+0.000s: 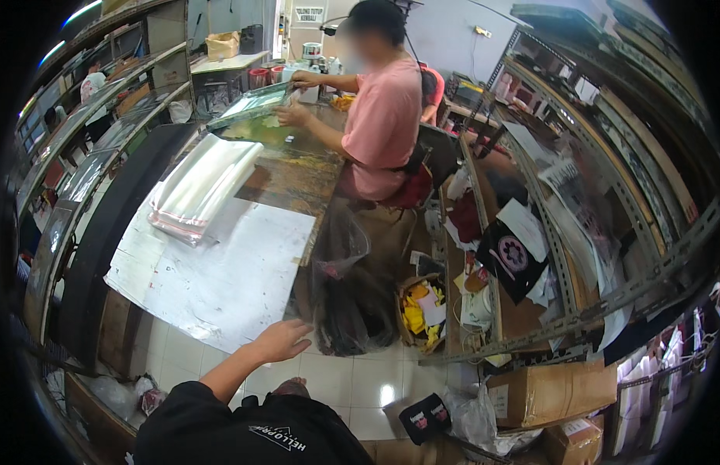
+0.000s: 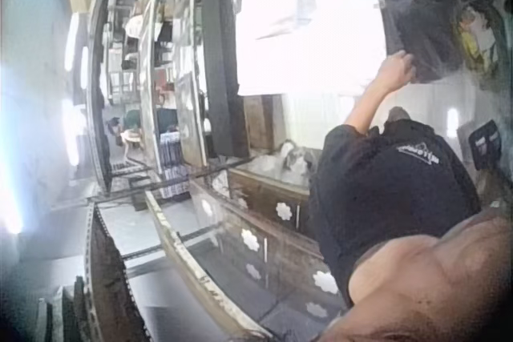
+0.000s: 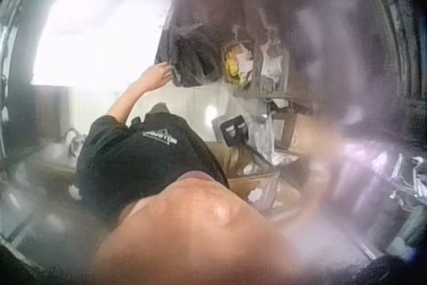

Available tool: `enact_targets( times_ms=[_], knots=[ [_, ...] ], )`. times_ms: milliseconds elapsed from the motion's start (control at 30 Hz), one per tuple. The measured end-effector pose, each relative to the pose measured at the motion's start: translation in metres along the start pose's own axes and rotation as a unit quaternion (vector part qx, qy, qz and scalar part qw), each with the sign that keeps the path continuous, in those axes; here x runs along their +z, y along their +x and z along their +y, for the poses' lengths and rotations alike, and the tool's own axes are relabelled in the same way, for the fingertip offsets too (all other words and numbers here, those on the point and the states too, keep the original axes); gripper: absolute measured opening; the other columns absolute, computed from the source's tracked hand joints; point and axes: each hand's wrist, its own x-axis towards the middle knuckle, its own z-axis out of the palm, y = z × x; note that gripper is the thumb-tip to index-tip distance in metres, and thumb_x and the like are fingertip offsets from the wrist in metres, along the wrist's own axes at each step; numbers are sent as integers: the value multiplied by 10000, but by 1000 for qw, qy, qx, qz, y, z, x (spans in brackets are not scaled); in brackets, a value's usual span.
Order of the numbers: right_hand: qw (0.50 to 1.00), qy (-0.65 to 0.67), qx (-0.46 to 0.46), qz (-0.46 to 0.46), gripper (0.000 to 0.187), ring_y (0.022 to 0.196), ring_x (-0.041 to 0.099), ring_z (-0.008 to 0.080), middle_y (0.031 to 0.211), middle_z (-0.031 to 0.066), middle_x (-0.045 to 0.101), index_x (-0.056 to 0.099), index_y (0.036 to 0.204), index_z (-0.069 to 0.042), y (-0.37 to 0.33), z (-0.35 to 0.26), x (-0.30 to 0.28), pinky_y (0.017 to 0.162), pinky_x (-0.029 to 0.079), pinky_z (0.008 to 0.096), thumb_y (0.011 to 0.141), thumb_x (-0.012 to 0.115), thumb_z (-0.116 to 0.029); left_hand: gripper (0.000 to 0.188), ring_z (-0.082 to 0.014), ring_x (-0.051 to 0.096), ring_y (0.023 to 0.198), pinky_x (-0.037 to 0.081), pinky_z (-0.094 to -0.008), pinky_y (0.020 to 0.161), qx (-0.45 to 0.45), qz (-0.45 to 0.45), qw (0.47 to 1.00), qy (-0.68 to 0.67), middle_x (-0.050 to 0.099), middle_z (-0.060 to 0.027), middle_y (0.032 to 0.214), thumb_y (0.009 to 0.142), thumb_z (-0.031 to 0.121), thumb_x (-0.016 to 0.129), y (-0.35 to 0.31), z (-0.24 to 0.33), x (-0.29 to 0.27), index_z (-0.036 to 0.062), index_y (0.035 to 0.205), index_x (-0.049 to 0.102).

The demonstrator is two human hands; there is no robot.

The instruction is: The person repeatedly picks up flower-shaped stickers and places them onto a large wooden board with a transparent surface. They smooth each sticker down with their hand. Another person in a pink shirt works at a nearby table.

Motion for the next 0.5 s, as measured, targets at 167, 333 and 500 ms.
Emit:
enact_targets(
  times_ms=[167,333,500],
  knots=[
    [949,105,157,-252,440,1174,600,280,1309,224,596,495,1413,-24,-27,-249,250,1001,470,424,1036,513,-250,367,-353,618,1025,515,-436,869,-37,86,995,45,622,-165,1089,876,219,680,-31,-55,-61,8,1171,629],
    [901,182,213,-331,383,997,629,232,1197,149,620,554,1276,-14,-145,-318,425,871,521,372,975,602,-245,375,-370,531,1194,456,-456,981,-50,189,980,34,576,-191,1248,850,203,707,-37,-100,-63,12,1164,633],
    [675,284,429,-529,341,856,678,255,1049,120,638,542,1224,-47,-339,-399,575,716,556,347,917,657,-142,443,-392,449,1309,372,-500,1086,-114,235,960,97,507,-221,1369,840,222,716,-79,-137,-60,21,1218,603]
  ],
)
